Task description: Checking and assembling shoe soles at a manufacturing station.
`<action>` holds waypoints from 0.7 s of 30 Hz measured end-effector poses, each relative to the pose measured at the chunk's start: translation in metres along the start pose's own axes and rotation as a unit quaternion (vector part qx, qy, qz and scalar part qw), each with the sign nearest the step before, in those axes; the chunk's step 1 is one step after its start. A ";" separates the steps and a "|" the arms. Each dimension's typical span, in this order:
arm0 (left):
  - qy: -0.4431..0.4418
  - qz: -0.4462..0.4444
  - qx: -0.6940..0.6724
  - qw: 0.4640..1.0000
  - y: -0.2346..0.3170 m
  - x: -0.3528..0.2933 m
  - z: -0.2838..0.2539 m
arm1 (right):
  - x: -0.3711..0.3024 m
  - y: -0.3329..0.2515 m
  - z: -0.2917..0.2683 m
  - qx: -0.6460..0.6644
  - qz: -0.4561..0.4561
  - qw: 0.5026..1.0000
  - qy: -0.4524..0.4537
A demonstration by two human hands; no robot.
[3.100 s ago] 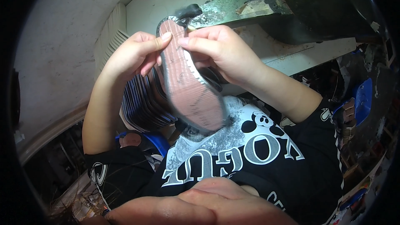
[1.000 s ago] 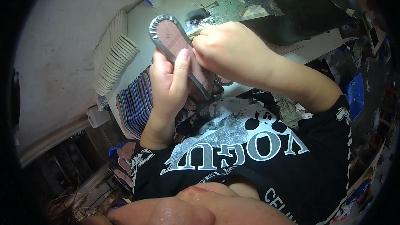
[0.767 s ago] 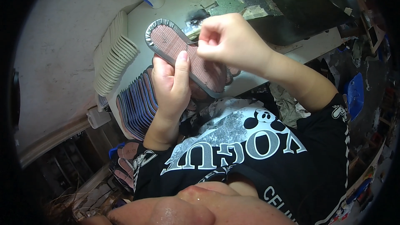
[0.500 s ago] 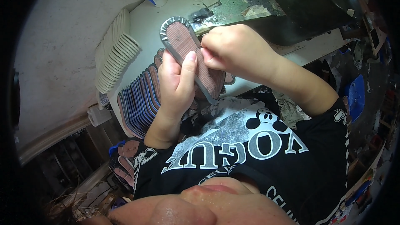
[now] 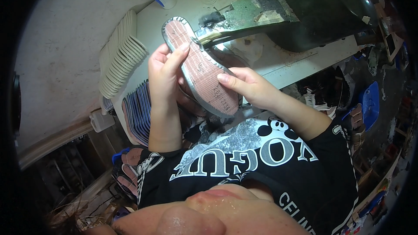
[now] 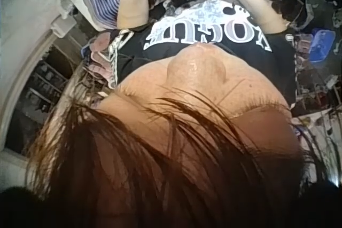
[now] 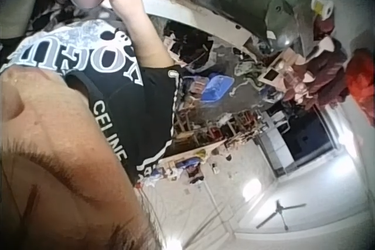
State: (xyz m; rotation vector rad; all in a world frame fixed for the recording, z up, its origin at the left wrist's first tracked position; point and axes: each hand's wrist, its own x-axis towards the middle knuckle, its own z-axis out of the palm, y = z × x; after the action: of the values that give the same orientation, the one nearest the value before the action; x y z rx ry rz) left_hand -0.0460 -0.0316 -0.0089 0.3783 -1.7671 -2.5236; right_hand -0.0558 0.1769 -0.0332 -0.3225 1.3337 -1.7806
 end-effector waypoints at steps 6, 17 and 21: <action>-0.071 -0.079 0.213 0.971 0.014 0.027 -0.013 | -0.011 0.001 0.006 -0.002 -0.031 0.997 0.075; -0.085 -0.085 0.359 0.925 0.038 0.089 -0.025 | 0.042 -0.025 0.005 0.113 -0.071 0.988 0.084; 0.006 0.008 -0.038 0.999 0.011 0.054 -0.019 | 0.036 -0.023 0.023 0.007 -0.109 0.993 0.035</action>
State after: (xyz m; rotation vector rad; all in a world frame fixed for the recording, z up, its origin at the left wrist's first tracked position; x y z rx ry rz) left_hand -0.0957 -0.0618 -0.0145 0.3731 -1.6584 -2.5634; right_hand -0.0736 0.1359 -0.0140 -0.4146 1.3766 -1.9972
